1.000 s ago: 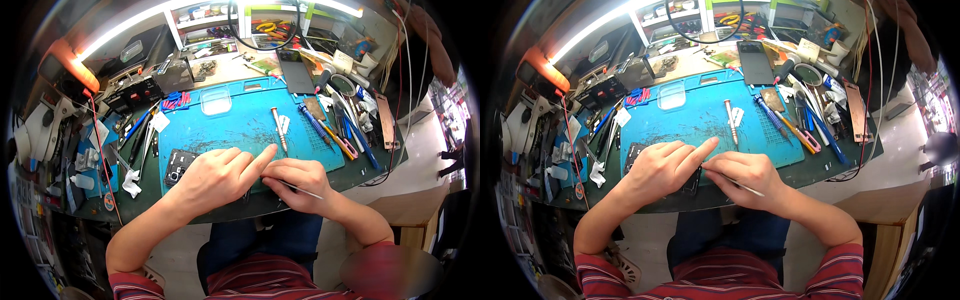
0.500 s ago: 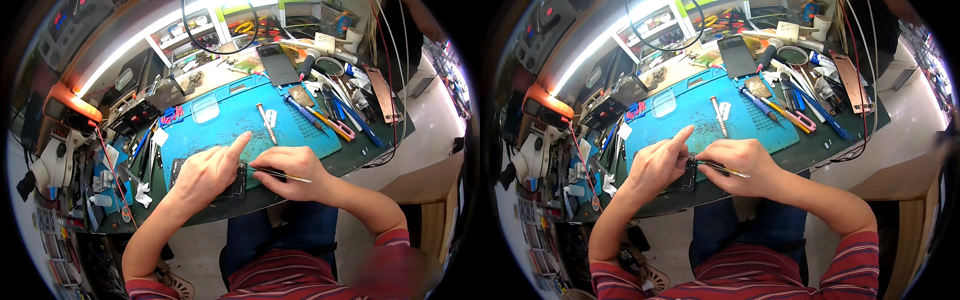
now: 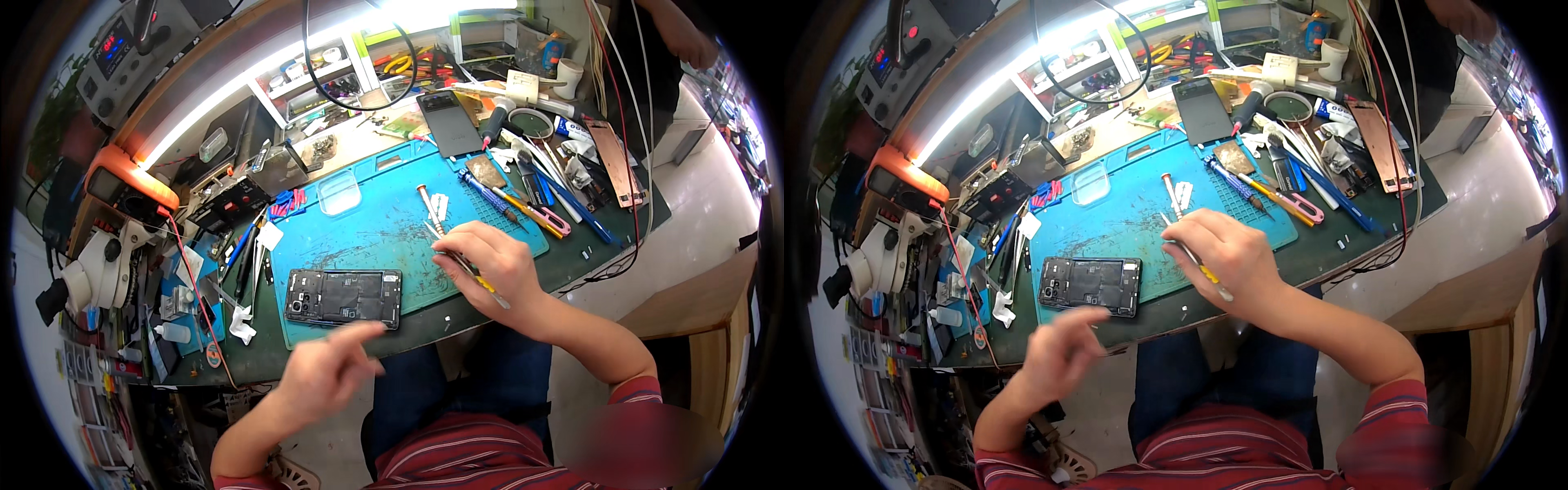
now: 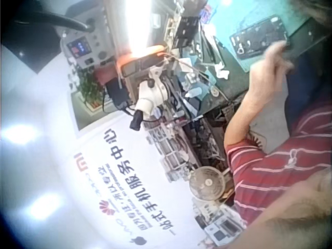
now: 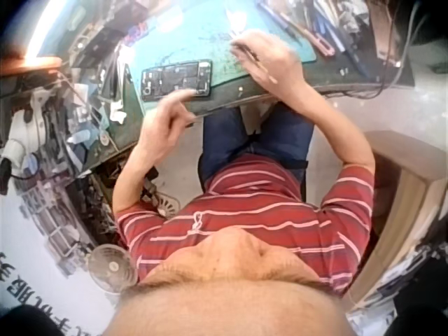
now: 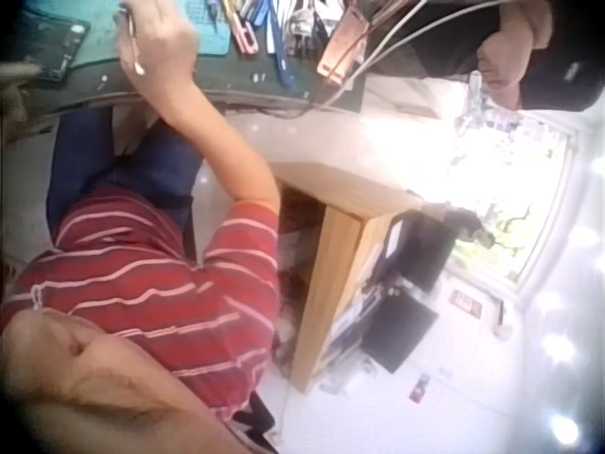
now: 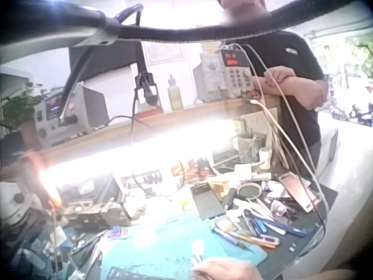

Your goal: The person disassembles a smartphone on a cluttered workbench, using a screwdriver to remove screws and a small brush to clean the internal components. The person handles the phone and tools throughout, focusing on the back and internal areas.

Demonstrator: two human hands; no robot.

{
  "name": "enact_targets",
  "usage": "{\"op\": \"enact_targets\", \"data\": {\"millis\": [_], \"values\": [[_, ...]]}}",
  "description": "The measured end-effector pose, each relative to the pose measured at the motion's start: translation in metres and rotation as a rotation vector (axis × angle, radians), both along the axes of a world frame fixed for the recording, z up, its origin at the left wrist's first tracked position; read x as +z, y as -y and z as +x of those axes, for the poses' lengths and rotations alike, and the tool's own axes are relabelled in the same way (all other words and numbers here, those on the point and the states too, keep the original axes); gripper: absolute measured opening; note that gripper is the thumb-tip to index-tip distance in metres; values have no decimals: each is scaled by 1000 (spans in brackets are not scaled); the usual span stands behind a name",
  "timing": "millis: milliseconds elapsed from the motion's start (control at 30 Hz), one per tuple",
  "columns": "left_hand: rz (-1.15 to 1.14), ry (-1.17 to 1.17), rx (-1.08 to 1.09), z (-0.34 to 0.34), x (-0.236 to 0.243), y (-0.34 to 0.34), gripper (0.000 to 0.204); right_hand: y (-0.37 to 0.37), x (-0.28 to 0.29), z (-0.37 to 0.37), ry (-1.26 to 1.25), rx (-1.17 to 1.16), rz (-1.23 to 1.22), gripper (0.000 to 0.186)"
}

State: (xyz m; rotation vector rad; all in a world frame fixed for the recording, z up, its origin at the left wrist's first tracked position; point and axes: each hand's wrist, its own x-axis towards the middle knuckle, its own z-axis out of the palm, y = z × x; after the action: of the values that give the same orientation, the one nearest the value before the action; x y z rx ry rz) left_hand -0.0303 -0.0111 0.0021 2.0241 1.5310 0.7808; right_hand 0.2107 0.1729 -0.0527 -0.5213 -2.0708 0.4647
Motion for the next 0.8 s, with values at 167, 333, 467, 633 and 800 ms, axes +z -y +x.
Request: {"op": "enact_targets", "data": {"millis": [167,333,467,633,800], "values": [[345,-306,-31,0,-8,2,44,7,1,1,-7,243,-357,18],[401,-392,84,10,-15,-34,40,11,4,-4,54,267,-525,22],[406,-274,129,8,-29,-50,45,9,2,-6,72,266,-517,22],[369,-217,161,8,-33,-58,51,8,-2,-7,72,278,-483,22],[405,-219,126,7,-39,-66,52,9,3,-5,104,264,-561,21]]}}
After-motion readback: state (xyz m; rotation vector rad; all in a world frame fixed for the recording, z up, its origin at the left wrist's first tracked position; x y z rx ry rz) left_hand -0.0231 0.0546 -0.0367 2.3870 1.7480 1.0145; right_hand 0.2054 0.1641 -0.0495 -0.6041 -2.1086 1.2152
